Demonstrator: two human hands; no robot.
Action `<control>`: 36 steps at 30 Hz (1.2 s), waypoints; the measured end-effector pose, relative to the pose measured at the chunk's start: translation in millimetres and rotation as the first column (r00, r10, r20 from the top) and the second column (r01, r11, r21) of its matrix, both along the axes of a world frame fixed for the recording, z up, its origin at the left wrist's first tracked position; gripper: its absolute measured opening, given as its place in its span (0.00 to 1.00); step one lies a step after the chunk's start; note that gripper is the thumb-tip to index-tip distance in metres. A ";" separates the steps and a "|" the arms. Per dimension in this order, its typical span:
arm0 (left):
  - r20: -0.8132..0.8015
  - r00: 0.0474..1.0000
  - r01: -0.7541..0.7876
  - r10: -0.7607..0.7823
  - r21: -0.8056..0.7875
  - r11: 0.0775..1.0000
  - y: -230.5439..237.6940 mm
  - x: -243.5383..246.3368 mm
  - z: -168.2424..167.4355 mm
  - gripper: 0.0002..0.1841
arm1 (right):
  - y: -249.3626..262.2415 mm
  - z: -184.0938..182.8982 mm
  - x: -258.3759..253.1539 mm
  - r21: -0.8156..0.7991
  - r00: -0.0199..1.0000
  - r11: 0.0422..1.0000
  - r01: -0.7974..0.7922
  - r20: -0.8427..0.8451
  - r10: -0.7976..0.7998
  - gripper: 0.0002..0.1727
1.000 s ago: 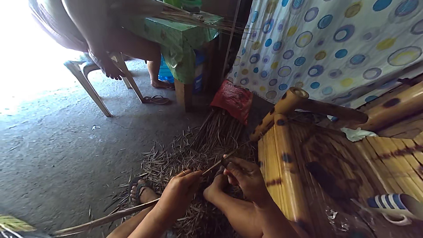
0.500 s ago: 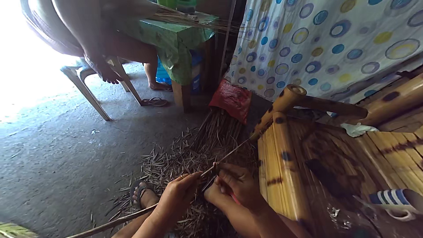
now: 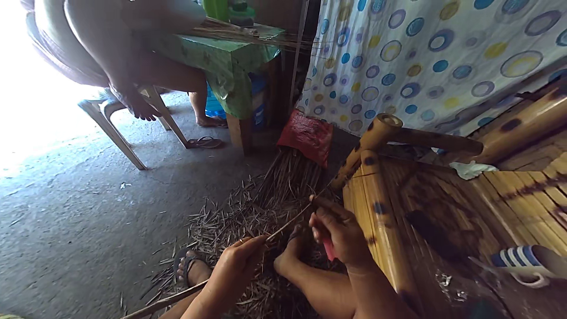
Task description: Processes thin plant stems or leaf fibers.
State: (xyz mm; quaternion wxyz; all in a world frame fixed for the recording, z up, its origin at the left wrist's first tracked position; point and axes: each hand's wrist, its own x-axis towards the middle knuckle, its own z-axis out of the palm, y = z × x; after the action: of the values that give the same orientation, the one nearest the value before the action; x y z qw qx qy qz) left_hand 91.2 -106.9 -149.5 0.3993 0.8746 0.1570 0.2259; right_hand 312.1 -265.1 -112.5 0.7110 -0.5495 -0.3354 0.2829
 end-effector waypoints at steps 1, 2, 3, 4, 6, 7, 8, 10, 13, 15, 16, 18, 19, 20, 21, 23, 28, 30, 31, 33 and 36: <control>0.000 1.000 -0.005 0.005 0.004 1.000 0.0 0.9 -0.5 0.15 | 0.0 1.9 -7.4 -0.055 0.999 0.998 -0.042 -0.015 0.041 0.19; 0.001 1.000 -0.013 0.013 0.010 1.000 0.0 1.6 -0.9 0.15 | 1.0 1.9 -15.1 -0.095 0.996 0.992 -0.079 -0.042 0.075 0.19; 0.002 1.000 -0.021 0.021 0.017 1.000 -0.2 2.2 -1.1 0.16 | 2.1 0.7 -21.8 -0.117 0.993 0.988 -0.104 -0.073 0.096 0.18; 0.001 1.000 -0.030 0.030 0.026 0.999 -0.6 2.4 -1.5 0.16 | 3.3 -1.3 -26.0 -0.122 0.991 0.986 -0.111 -0.094 0.100 0.17; -0.005 0.999 -0.043 0.043 0.052 0.998 -1.4 2.3 -2.0 0.15 | 4.4 -1.0 -24.9 -0.105 0.993 0.992 -0.066 -0.103 0.056 0.17; -0.010 0.999 -0.045 0.046 0.068 0.997 -1.8 2.3 -2.2 0.15 | 4.1 1.2 -19.3 -0.097 0.995 0.995 -0.025 -0.098 0.015 0.18; -0.013 0.999 -0.041 0.042 0.081 0.996 -2.2 2.2 -2.4 0.15 | 2.8 3.2 -10.7 -0.089 0.996 0.996 0.015 -0.084 -0.022 0.19; -0.014 0.999 -0.035 0.036 0.095 0.995 -3.2 2.6 -4.6 0.15 | -0.9 7.4 6.1 -0.042 0.992 0.995 0.092 -0.085 -0.095 0.21; -0.012 0.999 -0.031 0.032 0.073 0.997 -3.9 3.8 -6.9 0.16 | -6.5 10.3 13.5 -0.016 0.992 0.996 0.083 -0.093 -0.084 0.21; -0.018 0.999 -0.029 0.030 0.057 0.998 -4.1 4.1 -6.0 0.16 | -8.5 9.0 5.5 -0.095 0.995 0.994 -0.053 -0.086 0.045 0.20; -0.016 0.999 -0.028 0.029 0.058 0.998 -4.2 4.3 -6.1 0.16 | -8.1 9.0 -0.5 -0.133 0.989 0.984 -0.117 -0.105 0.103 0.20; -0.021 1.000 -0.015 0.016 0.054 0.998 -4.4 3.6 -5.9 0.16 | -5.9 9.2 -8.7 -0.144 0.979 0.978 -0.152 -0.154 0.130 0.19; -0.024 1.000 -0.001 0.003 0.055 0.998 -3.9 2.7 -6.4 0.16 | -4.9 8.6 -8.1 -0.125 0.983 0.985 -0.122 -0.155 0.102 0.19; -0.025 1.000 0.012 -0.011 0.058 0.998 -3.3 1.8 -7.6 0.16 | -4.5 7.5 -3.5 -0.095 0.988 0.992 -0.080 -0.139 0.066 0.20; -0.028 0.999 0.022 -0.020 0.059 0.998 -3.3 1.2 -8.5 0.16 | -4.7 7.2 3.4 -0.062 0.991 0.998 -0.026 -0.129 0.018 0.21; -0.033 0.999 0.030 -0.028 0.055 0.998 -4.4 1.1 -9.9 0.16 | -6.3 11.3 17.9 -0.013 0.984 0.995 0.099 -0.147 -0.099 0.21; -0.011 1.000 -0.005 0.005 0.062 0.998 -5.5 4.2 -12.7 0.16 | -13.8 14.8 19.6 -0.062 0.995 0.998 -0.006 -0.103 0.000 0.21; 0.019 0.999 -0.044 0.042 0.066 0.997 -5.9 5.7 -13.9 0.15 | -10.6 12.8 1.8 -0.151 0.986 0.979 -0.139 -0.109 0.123 0.20; 0.040 0.997 -0.070 0.067 0.077 0.995 -6.5 6.8 -14.3 0.14 | -8.1 11.4 -7.6 -0.178 0.978 0.967 -0.182 -0.137 0.159 0.19; 0.083 0.991 -0.118 0.109 0.109 0.987 -7.0 7.8 -14.8 0.14 | -3.3 6.3 -20.9 -0.193 0.964 0.956 -0.221 -0.193 0.184 0.18; 0.132 0.978 -0.184 0.161 0.190 0.964 -6.7 6.9 -16.0 0.13 | -0.5 0.1 -26.9 -0.147 0.973 0.970 -0.191 -0.157 0.168 0.17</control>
State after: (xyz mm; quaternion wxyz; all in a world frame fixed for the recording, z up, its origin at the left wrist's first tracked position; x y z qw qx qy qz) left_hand 98.1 -113.5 -165.5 0.2961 0.8790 0.1857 0.3244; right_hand 285.1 -265.5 -112.5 0.6578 -0.5509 -0.3077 0.4112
